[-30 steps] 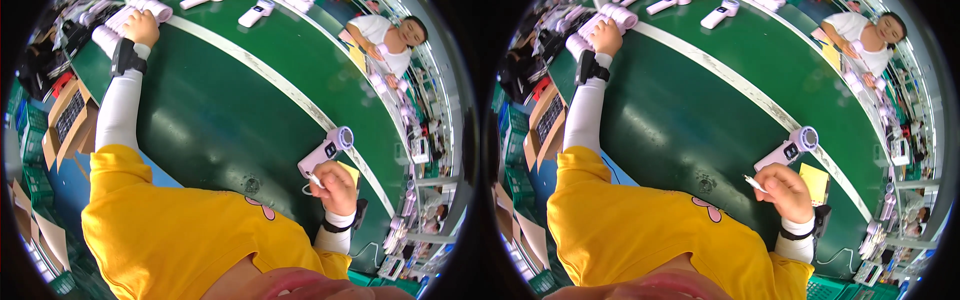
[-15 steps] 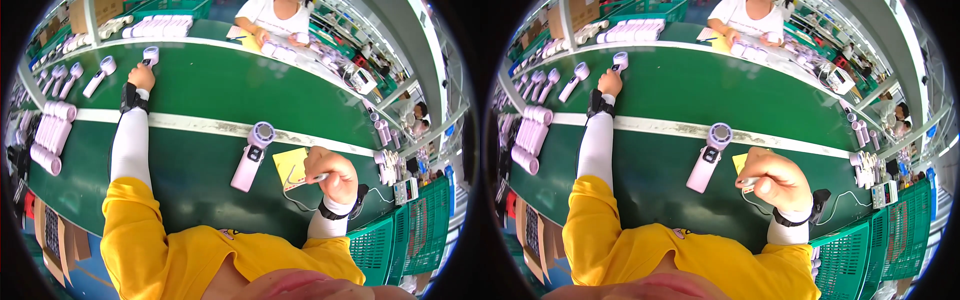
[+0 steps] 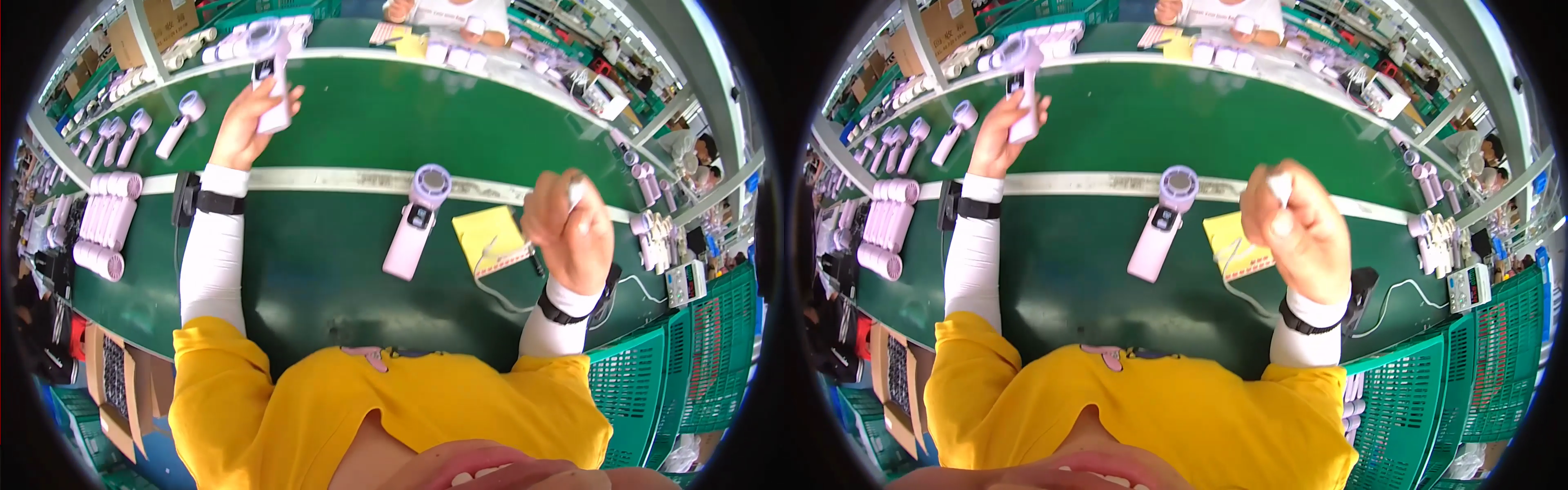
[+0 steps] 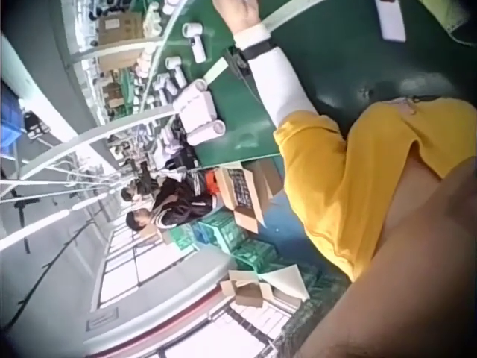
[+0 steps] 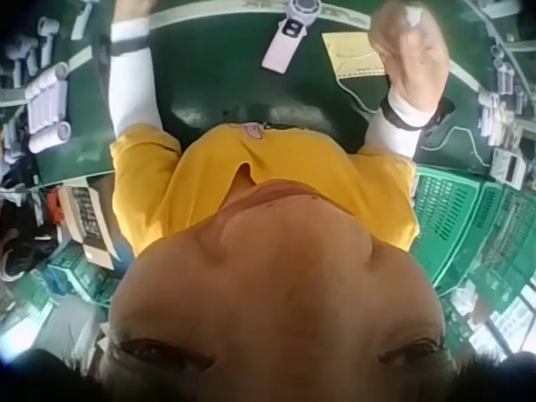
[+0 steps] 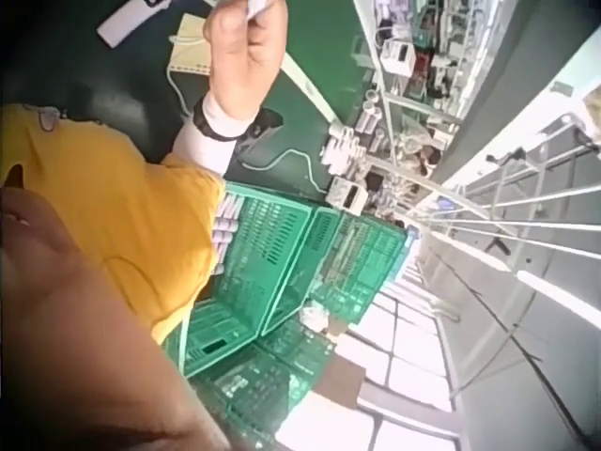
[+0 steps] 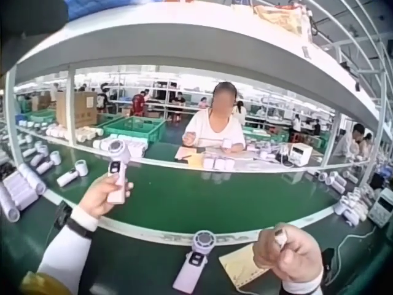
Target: The person picks up a handheld fan, plugs in a charging cable, and presses the power button to cycle through speed settings. They then unplug the cable, place the fan back on the table, and repeat the process with other fans.
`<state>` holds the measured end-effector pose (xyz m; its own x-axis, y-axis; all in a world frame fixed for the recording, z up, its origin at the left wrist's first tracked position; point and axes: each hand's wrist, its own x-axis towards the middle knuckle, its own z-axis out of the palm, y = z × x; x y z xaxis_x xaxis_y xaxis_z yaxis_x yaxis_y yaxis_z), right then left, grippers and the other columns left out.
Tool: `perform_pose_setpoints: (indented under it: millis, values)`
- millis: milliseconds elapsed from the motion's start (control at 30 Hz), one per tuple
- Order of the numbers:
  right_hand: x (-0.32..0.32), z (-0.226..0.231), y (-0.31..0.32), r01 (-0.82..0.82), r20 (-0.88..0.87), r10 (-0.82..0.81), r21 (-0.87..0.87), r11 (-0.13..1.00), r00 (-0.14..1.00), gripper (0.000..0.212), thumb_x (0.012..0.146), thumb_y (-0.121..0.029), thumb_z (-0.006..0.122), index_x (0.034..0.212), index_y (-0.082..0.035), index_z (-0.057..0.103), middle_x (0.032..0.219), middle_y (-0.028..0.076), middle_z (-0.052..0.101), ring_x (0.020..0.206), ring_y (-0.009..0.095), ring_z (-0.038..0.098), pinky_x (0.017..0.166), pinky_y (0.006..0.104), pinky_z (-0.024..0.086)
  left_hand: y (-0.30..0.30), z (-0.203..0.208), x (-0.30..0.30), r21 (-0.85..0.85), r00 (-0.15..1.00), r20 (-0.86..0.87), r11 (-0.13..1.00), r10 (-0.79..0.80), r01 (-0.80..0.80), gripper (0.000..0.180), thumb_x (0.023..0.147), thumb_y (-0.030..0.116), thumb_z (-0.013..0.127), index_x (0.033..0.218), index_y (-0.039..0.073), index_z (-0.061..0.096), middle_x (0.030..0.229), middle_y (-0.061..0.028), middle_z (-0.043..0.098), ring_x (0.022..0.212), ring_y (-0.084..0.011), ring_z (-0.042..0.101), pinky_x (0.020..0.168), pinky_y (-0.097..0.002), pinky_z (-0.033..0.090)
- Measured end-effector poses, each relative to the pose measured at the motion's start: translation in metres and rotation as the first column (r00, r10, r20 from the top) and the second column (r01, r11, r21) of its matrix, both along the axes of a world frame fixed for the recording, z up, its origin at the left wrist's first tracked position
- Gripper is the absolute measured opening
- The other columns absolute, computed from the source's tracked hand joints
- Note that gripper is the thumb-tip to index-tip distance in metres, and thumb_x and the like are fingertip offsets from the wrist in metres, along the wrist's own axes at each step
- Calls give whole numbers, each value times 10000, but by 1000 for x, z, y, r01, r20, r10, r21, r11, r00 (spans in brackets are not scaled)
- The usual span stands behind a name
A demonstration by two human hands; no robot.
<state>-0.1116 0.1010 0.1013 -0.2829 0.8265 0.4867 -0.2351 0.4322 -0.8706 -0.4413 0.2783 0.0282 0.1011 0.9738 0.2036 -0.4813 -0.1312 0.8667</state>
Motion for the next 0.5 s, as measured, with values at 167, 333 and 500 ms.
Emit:
perform_pose_setpoints:
  millis: [167, 333, 500]
  values:
    - [6, 23, -25, 101, -89, -92, 111, 989, 992, 284, 863, -272, 479, 718, -53, 372, 651, 15, 314, 542, 91, 279, 472, 221, 219, -74, 48, 67, 198, 968, 113, 960, -223, 198, 356, 771, 29, 518, 1099, -32, 393, 952, -122, 546, 722, -202, 570, 619, -309, 501]
    - [24, 44, -49, 194, -189, -149, 246, 950, 971, 269, 869, -273, 450, 752, -37, 398, 647, 28, 331, 538, 96, 283, 464, 237, 219, -128, 62, 116, 397, 982, -77, 899, -171, 188, 357, 746, -27, 452, 1075, 13, 322, 849, -111, 516, 593, -161, 547, 514, -283, 459]
    - [41, 41, -70, 220, -289, -114, 369, 903, 950, 286, 880, -294, 421, 746, -43, 399, 651, 31, 342, 531, 91, 289, 462, 229, 226, -155, 71, 139, 344, 966, -86, 903, -242, 257, 399, 734, -61, 408, 1106, 25, 292, 849, -117, 511, 588, -155, 542, 504, -282, 442]
